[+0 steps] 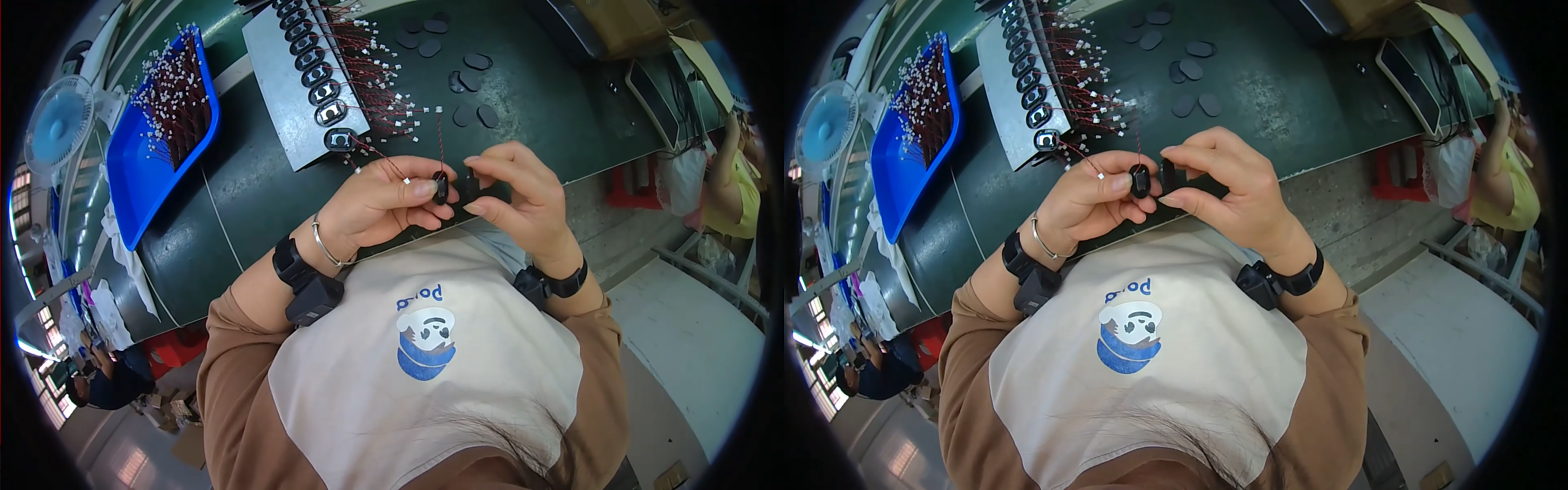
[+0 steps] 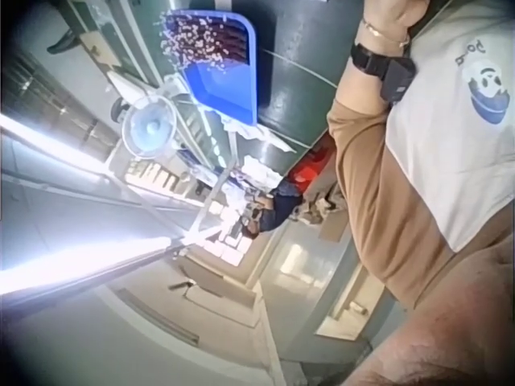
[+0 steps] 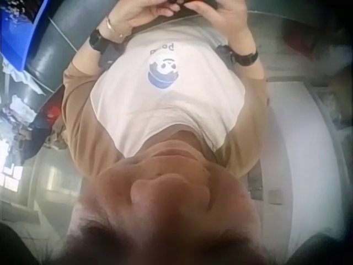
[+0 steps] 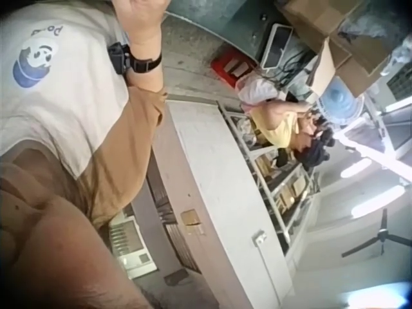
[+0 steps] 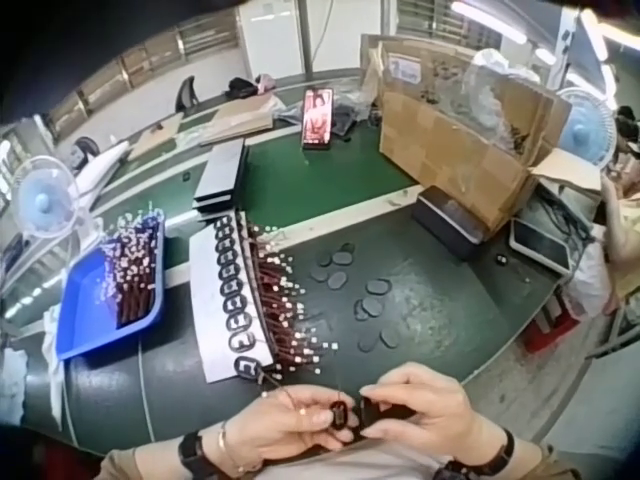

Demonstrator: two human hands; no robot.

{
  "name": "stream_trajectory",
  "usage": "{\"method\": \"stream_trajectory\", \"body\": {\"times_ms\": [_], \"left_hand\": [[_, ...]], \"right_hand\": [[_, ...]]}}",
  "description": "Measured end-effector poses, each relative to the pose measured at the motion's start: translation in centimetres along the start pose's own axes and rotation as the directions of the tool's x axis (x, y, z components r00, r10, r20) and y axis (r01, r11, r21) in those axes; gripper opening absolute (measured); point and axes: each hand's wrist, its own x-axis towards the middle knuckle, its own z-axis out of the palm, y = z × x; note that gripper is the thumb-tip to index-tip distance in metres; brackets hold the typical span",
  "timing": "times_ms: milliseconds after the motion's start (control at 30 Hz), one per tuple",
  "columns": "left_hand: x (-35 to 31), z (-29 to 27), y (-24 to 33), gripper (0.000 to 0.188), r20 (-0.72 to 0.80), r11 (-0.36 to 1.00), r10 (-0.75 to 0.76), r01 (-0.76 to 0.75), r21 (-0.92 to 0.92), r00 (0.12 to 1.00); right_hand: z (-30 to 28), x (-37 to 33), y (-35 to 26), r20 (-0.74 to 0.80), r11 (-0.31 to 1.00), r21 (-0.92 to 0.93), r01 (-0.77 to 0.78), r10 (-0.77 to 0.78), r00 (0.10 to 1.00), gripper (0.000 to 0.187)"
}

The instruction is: The person assembles electronic components by hand, picking up a speaker and a foam pad, pressing the pad onto the back of the speaker, and placing the assembly onto a metal plate. This process is repeated for each component, occasionally reaching for more parts from a tray or the table surface.

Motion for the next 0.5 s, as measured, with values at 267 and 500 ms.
{"method": "stream_trajectory", "body": {"times_ms": [267,500], "left_hand": [[0.4,0.1,-0.7,0.029,-0.047,0.997,0.070,-0.071,-0.020,0.996],[0.2,-0.4,-1.1,0.025,-0.064,0.996,0.077,-0.074,0.054,0.995]], "right_hand": [[1.3,0.2,-1.1,-0.021,0.995,-0.092,-0.046,0.045,0.999,0.037],[1.8,0.0,-1.2,0.003,0.990,-0.118,-0.072,0.073,0.997,0.037]]}}
